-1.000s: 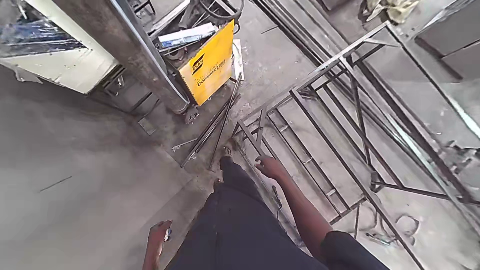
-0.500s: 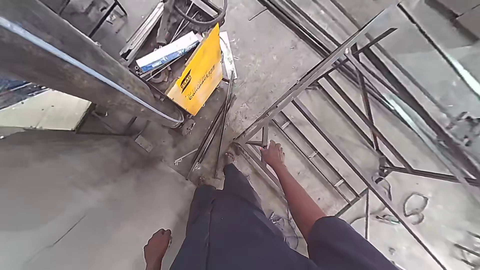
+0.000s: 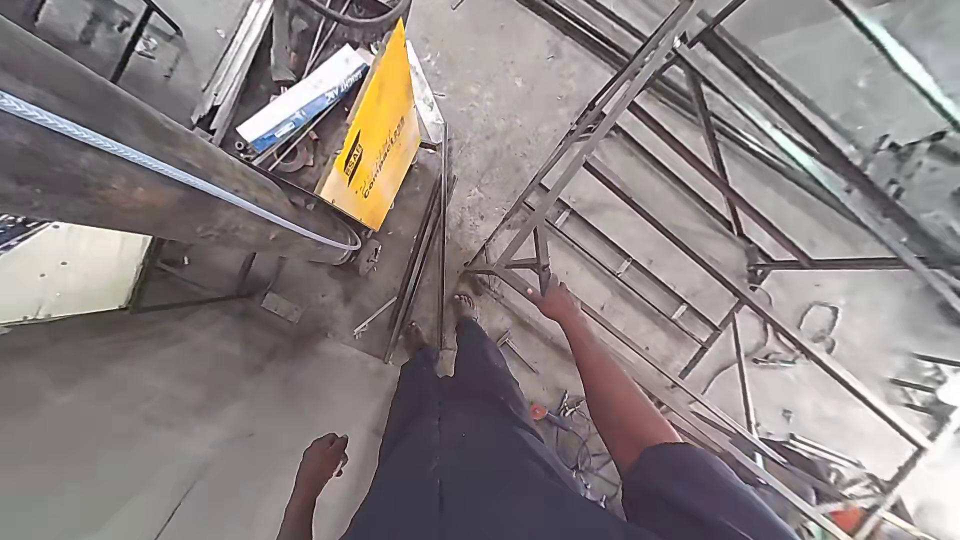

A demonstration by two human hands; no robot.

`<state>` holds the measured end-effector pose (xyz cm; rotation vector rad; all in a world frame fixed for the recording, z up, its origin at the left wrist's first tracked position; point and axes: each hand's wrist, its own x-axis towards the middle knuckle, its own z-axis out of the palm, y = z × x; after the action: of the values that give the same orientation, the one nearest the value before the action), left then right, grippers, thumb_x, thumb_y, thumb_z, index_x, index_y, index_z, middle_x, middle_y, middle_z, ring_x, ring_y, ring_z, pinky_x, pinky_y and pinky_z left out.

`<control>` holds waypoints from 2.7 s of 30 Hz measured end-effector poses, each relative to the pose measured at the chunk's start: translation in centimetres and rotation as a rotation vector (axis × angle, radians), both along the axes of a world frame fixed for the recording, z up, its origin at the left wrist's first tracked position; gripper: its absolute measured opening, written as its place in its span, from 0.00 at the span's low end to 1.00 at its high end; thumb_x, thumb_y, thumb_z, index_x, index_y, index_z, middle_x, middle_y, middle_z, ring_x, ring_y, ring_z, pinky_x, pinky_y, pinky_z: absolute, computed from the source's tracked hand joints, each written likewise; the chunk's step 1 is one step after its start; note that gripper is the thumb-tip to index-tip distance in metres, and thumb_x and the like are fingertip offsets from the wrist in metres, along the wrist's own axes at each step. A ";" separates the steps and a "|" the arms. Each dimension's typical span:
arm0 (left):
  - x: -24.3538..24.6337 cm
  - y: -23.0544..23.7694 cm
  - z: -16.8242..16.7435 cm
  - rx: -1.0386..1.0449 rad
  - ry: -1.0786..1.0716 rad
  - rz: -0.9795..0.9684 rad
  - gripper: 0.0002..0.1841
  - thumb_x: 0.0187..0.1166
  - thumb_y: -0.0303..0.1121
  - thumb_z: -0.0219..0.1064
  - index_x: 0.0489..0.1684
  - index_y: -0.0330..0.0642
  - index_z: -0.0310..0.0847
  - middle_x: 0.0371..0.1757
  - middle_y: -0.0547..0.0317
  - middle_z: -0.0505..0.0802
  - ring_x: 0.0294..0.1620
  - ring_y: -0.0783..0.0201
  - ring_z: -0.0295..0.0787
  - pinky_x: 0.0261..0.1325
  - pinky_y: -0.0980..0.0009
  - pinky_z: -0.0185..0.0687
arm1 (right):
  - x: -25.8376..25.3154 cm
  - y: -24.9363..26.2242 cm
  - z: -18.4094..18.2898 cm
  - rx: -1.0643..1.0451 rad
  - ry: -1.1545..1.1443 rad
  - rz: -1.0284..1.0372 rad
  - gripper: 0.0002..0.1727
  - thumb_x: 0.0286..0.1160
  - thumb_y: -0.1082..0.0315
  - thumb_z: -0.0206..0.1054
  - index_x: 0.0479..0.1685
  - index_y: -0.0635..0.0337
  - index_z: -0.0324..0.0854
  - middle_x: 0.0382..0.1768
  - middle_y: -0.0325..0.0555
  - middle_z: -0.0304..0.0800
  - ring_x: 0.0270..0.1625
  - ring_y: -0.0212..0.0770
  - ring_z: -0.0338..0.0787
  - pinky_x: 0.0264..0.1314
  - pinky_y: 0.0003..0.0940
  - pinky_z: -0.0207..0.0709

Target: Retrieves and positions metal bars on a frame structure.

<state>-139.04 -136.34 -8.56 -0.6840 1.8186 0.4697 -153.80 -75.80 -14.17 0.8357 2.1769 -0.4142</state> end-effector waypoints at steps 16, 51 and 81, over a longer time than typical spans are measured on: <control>-6.6 1.6 -19.2 0.241 -0.074 0.154 0.12 0.83 0.31 0.65 0.60 0.39 0.82 0.31 0.51 0.88 0.21 0.61 0.80 0.26 0.63 0.80 | -2.3 -1.0 -8.2 0.222 0.387 -0.340 0.45 0.86 0.28 0.27 0.77 0.48 0.75 0.66 0.58 0.87 0.68 0.62 0.86 0.67 0.70 0.74; -21.7 16.9 -23.8 0.371 0.239 0.199 0.15 0.78 0.31 0.72 0.58 0.35 0.82 0.42 0.48 0.90 0.32 0.59 0.85 0.37 0.61 0.84 | -3.5 -1.3 -6.7 0.248 0.246 -0.299 0.42 0.89 0.33 0.27 0.65 0.55 0.77 0.45 0.60 0.92 0.53 0.64 0.92 0.54 0.67 0.80; -10.0 16.4 -19.2 0.682 -0.078 0.432 0.13 0.89 0.37 0.57 0.60 0.36 0.70 0.45 0.45 0.93 0.44 0.50 0.95 0.50 0.51 0.93 | -1.6 -0.4 -7.1 0.162 0.448 -0.359 0.36 0.88 0.32 0.37 0.58 0.51 0.81 0.42 0.51 0.93 0.47 0.55 0.94 0.46 0.63 0.86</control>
<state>-149.01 -119.93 -27.78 -0.5929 1.3017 1.2581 -155.45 -76.18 -21.25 1.3378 2.4928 -0.6609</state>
